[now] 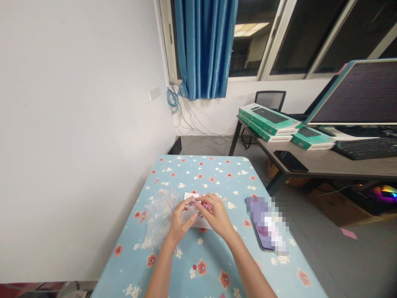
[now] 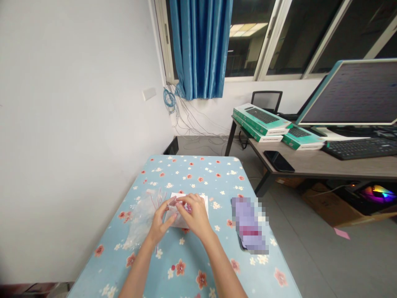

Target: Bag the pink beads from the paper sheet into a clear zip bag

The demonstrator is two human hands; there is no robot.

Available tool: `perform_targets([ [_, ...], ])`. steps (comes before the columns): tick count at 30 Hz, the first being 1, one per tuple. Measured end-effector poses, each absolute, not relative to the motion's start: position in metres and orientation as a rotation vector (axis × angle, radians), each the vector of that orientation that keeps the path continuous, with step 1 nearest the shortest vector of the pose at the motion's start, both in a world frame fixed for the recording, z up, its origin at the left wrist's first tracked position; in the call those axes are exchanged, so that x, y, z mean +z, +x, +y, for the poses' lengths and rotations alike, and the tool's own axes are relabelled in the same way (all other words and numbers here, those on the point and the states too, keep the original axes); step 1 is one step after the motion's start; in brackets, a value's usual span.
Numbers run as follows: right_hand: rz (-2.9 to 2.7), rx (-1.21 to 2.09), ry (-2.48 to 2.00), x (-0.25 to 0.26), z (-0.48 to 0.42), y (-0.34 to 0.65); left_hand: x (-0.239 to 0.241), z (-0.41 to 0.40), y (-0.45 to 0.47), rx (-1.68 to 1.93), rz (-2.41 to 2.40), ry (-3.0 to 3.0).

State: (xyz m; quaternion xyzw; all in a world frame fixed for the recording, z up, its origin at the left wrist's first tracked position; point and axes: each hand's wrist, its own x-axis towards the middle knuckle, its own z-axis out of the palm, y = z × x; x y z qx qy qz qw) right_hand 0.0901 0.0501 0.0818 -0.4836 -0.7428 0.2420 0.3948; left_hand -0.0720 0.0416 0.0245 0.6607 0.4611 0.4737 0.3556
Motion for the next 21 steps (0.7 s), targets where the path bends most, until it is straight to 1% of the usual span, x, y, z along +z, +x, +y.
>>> perform_targets([
  [5,-1.705,0.578,-1.300,0.064,0.058,0.118,0.023,0.042,-0.070,1.300,1.358,1.651],
  [13,-1.860,0.377,-1.715,0.015,0.065,0.164,0.020,0.042,-0.067,1.403,1.471,1.629],
  [21,-1.915,0.304,-1.796,0.007,0.065,0.157,0.013,0.046,-0.068,1.467,1.534,1.896],
])
